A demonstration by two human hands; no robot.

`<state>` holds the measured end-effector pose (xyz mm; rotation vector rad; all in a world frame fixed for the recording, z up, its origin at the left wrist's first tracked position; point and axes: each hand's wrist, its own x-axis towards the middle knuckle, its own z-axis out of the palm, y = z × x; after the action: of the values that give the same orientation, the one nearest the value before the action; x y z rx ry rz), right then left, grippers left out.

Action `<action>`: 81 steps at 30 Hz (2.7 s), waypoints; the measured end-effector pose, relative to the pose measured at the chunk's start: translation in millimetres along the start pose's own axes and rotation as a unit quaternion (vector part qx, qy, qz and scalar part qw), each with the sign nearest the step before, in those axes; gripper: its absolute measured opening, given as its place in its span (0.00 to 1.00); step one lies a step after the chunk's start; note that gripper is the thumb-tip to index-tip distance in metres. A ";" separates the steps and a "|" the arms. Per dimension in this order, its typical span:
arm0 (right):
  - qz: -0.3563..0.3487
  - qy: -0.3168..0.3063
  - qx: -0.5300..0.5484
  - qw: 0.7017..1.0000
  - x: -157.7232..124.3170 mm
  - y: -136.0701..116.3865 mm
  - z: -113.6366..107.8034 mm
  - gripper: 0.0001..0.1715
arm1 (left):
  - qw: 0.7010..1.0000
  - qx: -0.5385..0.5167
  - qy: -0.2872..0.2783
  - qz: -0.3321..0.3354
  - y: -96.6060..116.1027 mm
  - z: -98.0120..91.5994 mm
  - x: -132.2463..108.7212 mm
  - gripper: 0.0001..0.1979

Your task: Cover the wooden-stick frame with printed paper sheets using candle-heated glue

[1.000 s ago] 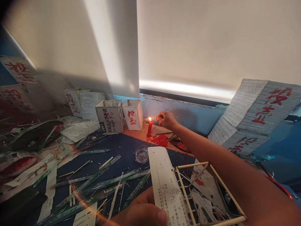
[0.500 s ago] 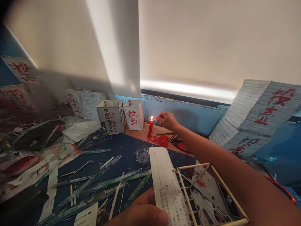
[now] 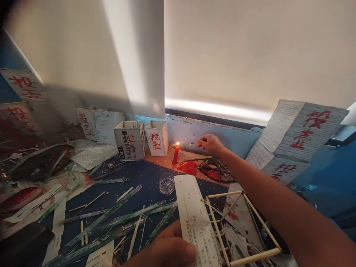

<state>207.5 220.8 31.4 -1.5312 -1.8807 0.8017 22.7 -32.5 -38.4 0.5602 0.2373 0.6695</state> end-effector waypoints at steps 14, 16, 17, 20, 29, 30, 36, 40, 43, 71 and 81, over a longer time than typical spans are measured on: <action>0.013 0.043 0.212 0.976 -145.1 -19.6 -70.1 0.19 | 0.996 0.066 -0.026 0.049 8.1 -0.2 -5.6 0.20; -0.005 0.041 0.212 0.976 -164.5 -33.4 -69.2 0.16 | 0.996 0.064 -0.023 0.048 8.0 -1.3 -5.6 0.19; -0.019 0.037 0.200 0.979 -173.3 -40.5 -66.8 0.14 | 0.997 0.063 -0.019 0.047 7.5 -2.1 -5.7 0.19; -0.071 -0.001 0.131 0.989 -196.3 -61.0 -54.0 0.11 | 0.996 0.070 -0.020 0.042 6.6 -3.3 -6.3 0.19; -0.130 -0.039 -0.075 0.988 -227.1 -94.6 -29.9 0.10 | 0.994 0.082 -0.071 0.032 12.9 2.0 -4.7 0.20; -0.135 -0.038 -0.089 0.986 -227.0 -94.7 -29.6 0.10 | 0.994 0.078 -0.076 0.031 12.7 1.8 -4.2 0.20; -0.145 -0.033 -0.111 0.983 -224.0 -90.7 -26.4 0.09 | 0.993 0.075 -0.084 0.027 11.1 -0.5 -2.5 0.19; -0.139 -0.040 -0.101 0.984 -223.1 -88.7 -25.7 0.10 | 0.993 0.081 -0.079 0.025 12.0 0.1 -3.1 0.18; -0.143 -0.047 -0.106 0.983 -223.0 -88.2 -26.1 0.11 | 0.994 0.083 -0.069 0.029 11.6 1.0 -4.3 0.18; -0.151 -0.024 -0.109 0.982 -218.8 -78.1 -26.1 0.11 | 0.994 0.062 -0.086 0.020 11.2 -1.6 -2.9 0.16; -0.126 -0.085 -0.088 0.984 -226.0 -88.9 -35.0 0.10 | 0.993 0.072 -0.092 0.026 11.4 0.4 -3.6 0.15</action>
<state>216.7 -12.5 107.1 -1.3214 -2.2698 0.6827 14.2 -27.7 -31.6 0.7644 0.0996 0.6491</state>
